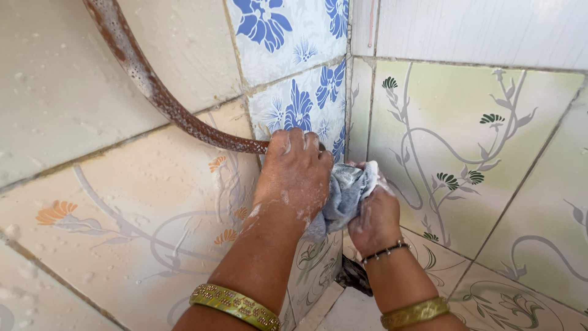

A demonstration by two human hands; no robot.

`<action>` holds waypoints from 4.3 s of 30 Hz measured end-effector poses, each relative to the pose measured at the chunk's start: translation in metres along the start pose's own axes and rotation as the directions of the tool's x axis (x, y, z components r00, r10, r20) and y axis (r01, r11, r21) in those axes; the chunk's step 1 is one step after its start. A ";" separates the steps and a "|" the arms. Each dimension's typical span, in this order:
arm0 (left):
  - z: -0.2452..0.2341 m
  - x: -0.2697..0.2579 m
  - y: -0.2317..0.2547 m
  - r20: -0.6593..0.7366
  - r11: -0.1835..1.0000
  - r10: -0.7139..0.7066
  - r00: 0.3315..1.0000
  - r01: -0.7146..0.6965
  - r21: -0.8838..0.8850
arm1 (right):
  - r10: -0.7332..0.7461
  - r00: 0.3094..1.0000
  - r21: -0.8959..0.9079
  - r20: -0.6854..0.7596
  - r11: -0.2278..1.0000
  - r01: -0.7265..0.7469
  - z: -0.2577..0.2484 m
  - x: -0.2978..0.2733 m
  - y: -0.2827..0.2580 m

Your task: The person scrubs the underside and drain of a wall-mounted sink using a soapy cloth. They wipe the sink basin, the drain pipe, and the surrounding tiled wall, focusing on the area beneath the sink and the plumbing connections.

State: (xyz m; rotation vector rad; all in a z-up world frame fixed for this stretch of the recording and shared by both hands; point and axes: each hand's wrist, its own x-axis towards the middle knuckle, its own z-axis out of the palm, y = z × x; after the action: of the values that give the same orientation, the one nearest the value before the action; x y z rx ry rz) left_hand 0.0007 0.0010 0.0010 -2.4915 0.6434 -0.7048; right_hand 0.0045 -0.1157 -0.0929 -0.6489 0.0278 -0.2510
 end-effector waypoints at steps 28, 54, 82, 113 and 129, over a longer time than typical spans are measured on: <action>-0.002 -0.003 -0.001 -0.007 1.000 0.012 1.000 -0.012 0.011 | 0.027 0.972 0.122 -0.232 0.993 0.001 0.022 -0.011 -0.005; -0.006 -0.006 -0.006 0.067 0.999 0.051 0.996 -0.051 -0.002 | -0.015 0.990 -0.054 -0.143 0.998 0.007 0.020 -0.008 -0.001; -0.040 -0.009 0.013 0.181 0.997 -0.072 0.981 0.074 -0.002 | 0.104 0.985 -0.158 0.135 0.984 -0.082 -0.043 -0.009 -0.034; -0.016 -0.005 0.006 0.163 1.000 0.000 0.987 -0.004 0.024 | -0.126 0.962 0.147 0.243 0.985 0.092 -0.040 0.018 0.010; -0.012 -0.007 0.004 0.100 1.000 -0.009 0.995 0.006 0.028 | -0.035 0.999 -0.205 0.037 0.978 0.042 -0.029 0.007 0.003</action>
State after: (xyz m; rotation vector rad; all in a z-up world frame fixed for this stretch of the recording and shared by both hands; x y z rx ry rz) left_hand -0.0125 -0.0023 0.0055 -2.4867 0.5845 -0.5833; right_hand 0.0086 -0.1319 -0.1176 -0.8598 0.0091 -0.2767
